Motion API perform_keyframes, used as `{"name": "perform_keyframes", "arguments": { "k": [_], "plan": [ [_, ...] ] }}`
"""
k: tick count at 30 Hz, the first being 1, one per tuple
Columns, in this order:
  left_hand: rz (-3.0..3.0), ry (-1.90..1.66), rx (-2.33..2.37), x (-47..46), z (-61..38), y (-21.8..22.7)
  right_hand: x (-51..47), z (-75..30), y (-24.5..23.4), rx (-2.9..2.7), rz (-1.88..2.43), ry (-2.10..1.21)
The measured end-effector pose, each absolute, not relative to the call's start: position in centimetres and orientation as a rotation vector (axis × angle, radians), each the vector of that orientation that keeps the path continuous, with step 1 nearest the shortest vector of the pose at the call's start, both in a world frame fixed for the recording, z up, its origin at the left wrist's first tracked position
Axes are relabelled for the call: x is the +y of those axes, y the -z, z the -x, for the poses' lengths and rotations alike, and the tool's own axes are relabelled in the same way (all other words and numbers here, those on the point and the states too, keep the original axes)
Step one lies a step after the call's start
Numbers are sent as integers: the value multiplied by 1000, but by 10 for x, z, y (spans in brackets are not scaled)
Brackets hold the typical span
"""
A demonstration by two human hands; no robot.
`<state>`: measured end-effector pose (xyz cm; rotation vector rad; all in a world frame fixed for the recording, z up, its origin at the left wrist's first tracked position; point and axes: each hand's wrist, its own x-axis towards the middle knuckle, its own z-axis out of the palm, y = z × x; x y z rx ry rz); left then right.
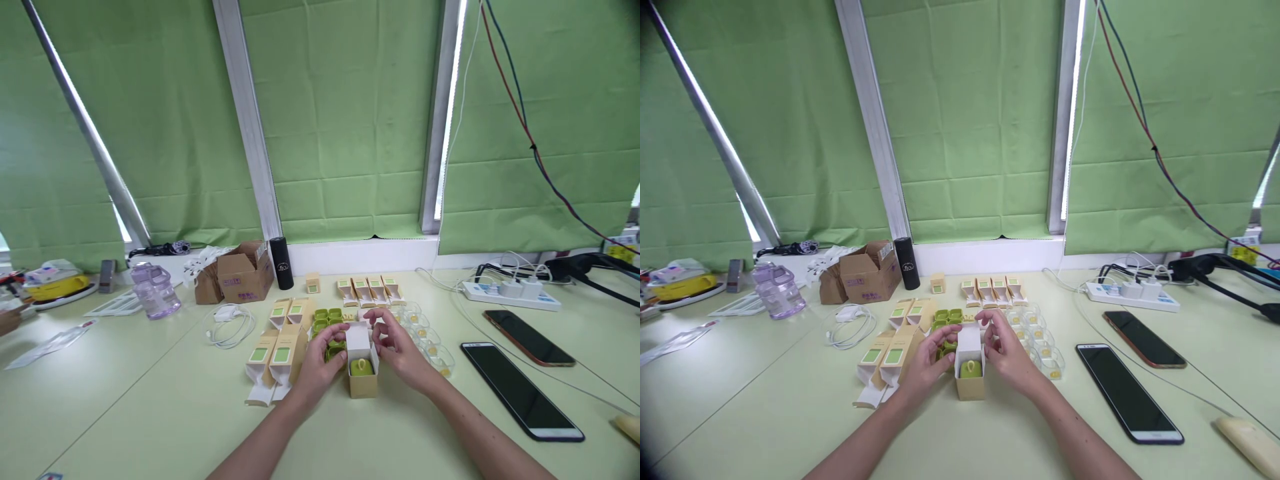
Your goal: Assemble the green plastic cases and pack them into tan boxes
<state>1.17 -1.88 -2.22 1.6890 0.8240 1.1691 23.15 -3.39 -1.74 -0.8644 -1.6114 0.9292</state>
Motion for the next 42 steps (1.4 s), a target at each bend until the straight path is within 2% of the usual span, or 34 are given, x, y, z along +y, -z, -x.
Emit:
{"name": "perform_keyframes", "arguments": {
  "k": [30, 42],
  "plan": [
    [-1717, -1131, 801, -26, -24, 31, -38, -213, 34, -1528, 888, -965],
    [-1749, -1141, 868, -28, -22, 36, -37, -210, 42, -1629, 935, -841]
  ]
}}
